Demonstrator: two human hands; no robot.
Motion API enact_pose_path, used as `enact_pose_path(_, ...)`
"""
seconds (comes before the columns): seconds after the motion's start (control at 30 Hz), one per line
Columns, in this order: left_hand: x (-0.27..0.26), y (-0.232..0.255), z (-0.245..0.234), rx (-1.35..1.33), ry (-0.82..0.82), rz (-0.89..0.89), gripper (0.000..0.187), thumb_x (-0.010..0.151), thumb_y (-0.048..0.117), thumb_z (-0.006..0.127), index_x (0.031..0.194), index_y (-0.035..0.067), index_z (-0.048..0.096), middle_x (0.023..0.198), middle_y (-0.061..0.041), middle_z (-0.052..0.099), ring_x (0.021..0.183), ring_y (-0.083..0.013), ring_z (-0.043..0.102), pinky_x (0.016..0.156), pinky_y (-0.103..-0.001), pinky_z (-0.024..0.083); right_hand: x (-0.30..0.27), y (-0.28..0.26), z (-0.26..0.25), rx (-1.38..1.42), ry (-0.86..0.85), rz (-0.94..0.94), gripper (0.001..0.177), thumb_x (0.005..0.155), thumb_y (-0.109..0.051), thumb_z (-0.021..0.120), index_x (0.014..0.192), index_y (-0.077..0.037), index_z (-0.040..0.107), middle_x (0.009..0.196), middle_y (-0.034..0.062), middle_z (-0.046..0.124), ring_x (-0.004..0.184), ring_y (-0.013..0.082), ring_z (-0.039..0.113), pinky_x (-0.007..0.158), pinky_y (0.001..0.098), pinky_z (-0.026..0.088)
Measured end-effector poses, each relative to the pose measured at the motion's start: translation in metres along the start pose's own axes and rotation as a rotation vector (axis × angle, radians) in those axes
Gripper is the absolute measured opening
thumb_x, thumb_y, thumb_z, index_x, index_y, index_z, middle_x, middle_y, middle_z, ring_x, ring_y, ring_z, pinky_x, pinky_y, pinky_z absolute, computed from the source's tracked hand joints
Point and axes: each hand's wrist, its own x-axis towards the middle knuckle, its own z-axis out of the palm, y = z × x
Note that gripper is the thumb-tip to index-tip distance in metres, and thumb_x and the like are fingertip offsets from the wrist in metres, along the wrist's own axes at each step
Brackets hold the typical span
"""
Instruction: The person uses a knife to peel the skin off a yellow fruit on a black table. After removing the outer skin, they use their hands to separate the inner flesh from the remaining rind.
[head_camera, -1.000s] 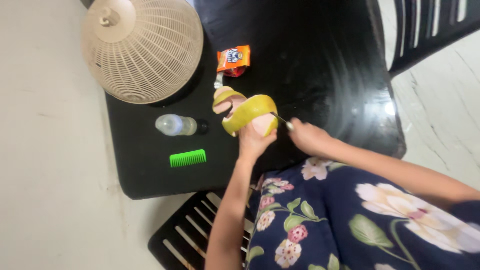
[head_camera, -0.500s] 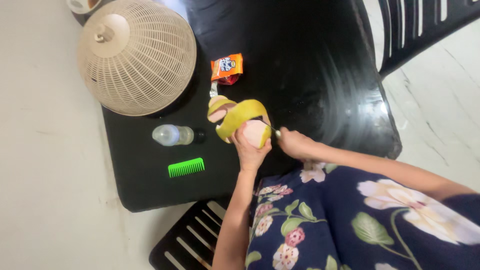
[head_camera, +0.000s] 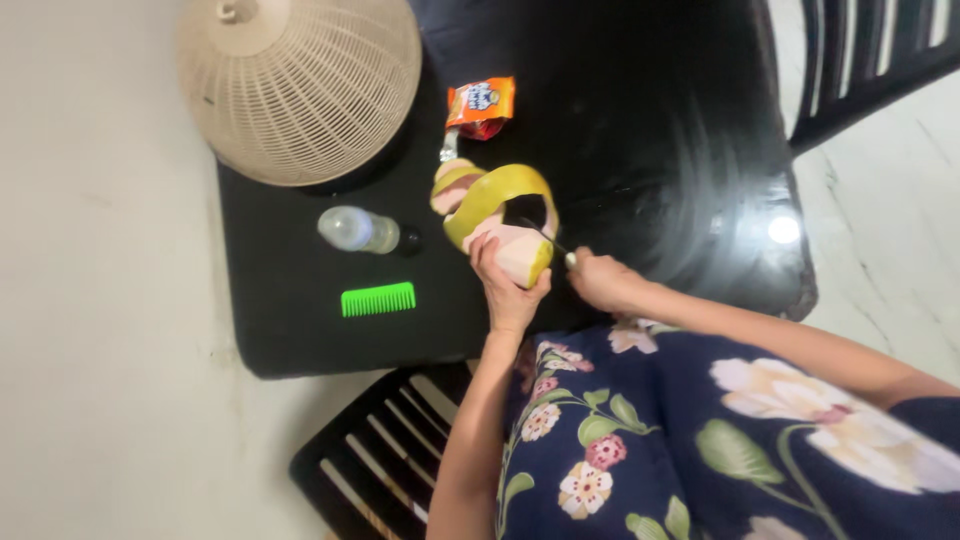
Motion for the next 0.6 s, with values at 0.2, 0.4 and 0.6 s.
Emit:
enact_pose_path(0.2,0.01,0.041,-0.034,0.171,-0.138,-0.196,0.098,0.067,0.031,0.091,0.142,0.002,0.034,0.153,-0.031,0.033,0.139,-0.0484,0.042,0.114,-0.051,0.044,0.007,0.023,0.006,-0.238,0.233,-0.275,0.027,0.098,-0.03,0.056,0.107,-0.005,0.052,0.085,0.0241,0.073,0.08,0.0452,0.071,0.072,0.0559,0.056)
enact_pose_path(0.4,0.067,0.044,-0.028,0.369,-0.637,-0.601,0.098,0.058,0.035,0.096,0.138,0.01,0.045,0.139,-0.027,0.039,0.122,-0.0518,0.047,0.101,-0.054,0.048,0.006,0.023,0.005,-0.304,0.271,-0.323,0.026,0.099,-0.03,0.056,0.107,-0.006,0.05,0.08,0.0211,0.072,0.078,0.0443,0.072,0.069,0.056,0.056)
enact_pose_path(0.6,0.06,0.045,0.009,0.209,-0.189,-0.185,0.094,0.062,0.03,0.092,0.141,0.007,0.047,0.139,-0.03,0.041,0.129,-0.052,0.044,0.105,-0.053,0.044,0.0,0.015,-0.041,-0.219,0.348,-0.233,0.034,0.1,-0.039,0.054,0.108,-0.006,0.051,0.085,0.0236,0.072,0.081,0.0465,0.07,0.071,0.0577,0.055)
